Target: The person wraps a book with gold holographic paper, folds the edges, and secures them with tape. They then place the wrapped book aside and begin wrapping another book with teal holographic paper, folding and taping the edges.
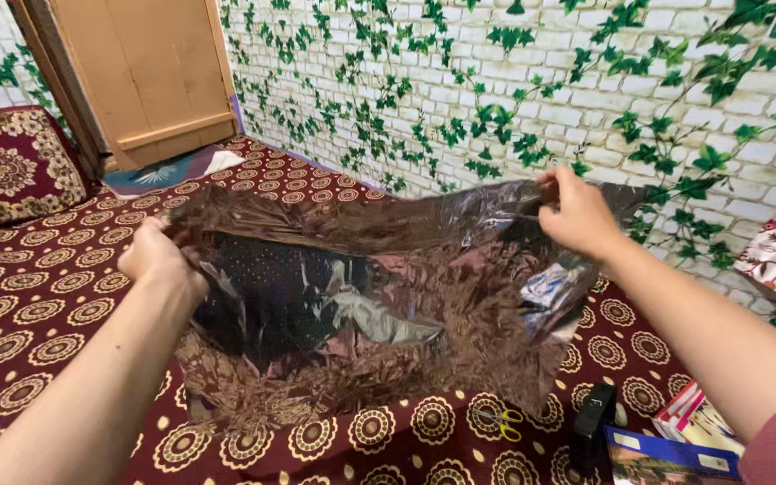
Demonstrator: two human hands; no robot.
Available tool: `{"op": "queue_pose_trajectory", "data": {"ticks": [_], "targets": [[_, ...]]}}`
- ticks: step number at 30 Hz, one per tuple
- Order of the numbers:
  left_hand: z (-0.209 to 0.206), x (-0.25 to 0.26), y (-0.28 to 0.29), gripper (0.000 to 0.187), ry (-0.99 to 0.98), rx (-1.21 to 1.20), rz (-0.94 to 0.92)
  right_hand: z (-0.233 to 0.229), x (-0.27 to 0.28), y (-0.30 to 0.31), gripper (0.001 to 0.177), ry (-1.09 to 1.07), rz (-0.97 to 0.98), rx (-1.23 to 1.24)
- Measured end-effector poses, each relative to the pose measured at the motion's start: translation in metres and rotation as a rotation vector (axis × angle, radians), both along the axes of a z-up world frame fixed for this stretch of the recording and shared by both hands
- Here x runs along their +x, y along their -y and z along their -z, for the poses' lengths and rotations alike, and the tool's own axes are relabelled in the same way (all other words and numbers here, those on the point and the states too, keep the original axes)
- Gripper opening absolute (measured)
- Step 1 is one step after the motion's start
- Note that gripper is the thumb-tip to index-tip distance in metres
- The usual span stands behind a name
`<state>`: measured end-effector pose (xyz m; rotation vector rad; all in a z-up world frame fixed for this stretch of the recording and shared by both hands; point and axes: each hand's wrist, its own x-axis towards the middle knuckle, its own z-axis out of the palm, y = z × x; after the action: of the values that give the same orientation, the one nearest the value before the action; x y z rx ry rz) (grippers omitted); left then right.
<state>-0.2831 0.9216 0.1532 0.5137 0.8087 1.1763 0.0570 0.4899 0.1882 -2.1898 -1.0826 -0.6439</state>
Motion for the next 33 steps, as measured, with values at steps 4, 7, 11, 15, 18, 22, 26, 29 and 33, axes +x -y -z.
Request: {"op": "queue_pose_trajectory", "data": {"ticks": [4, 7, 11, 15, 18, 22, 26, 29, 33], "targets": [[0.035, 0.007, 0.008, 0.014, -0.098, -0.029, -0.01, 0.041, 0.009, -0.001, 0.043, -0.116, -0.032, -0.032], [0.062, 0.009, 0.006, 0.013, -0.034, -0.007, -0.111, 0.07, 0.017, -0.007, 0.04, -0.104, -0.073, -0.067], [0.082, 0.008, -0.003, 0.01, -0.065, 0.055, -0.038, 0.102, 0.025, -0.025, 0.04, -0.051, -0.116, -0.14], [0.094, 0.004, -0.009, 0.01, -0.172, 0.03, 0.114, 0.127, 0.024, -0.053, 0.068, 0.099, -0.211, -0.166], [0.103, 0.002, -0.011, 0.014, -0.257, 0.041, 0.159, 0.14, 0.014, -0.073, 0.075, -0.018, -0.13, -0.256], [0.123, -0.003, -0.015, 0.018, -0.265, 0.057, 0.182, 0.147, -0.006, -0.088, 0.084, 0.129, -0.163, -0.278], [0.142, -0.002, -0.029, 0.022, -0.27, -0.025, 0.198, 0.149, -0.027, -0.098, 0.088, -0.008, -0.082, -0.328], [0.16, 0.002, -0.041, 0.021, -0.268, -0.038, 0.162, 0.162, -0.048, -0.106, 0.081, -0.001, -0.067, -0.431], [0.193, 0.004, -0.054, 0.022, -0.174, -0.004, 0.193, 0.201, -0.075, -0.107, 0.076, -0.252, -0.066, -0.757]]}}
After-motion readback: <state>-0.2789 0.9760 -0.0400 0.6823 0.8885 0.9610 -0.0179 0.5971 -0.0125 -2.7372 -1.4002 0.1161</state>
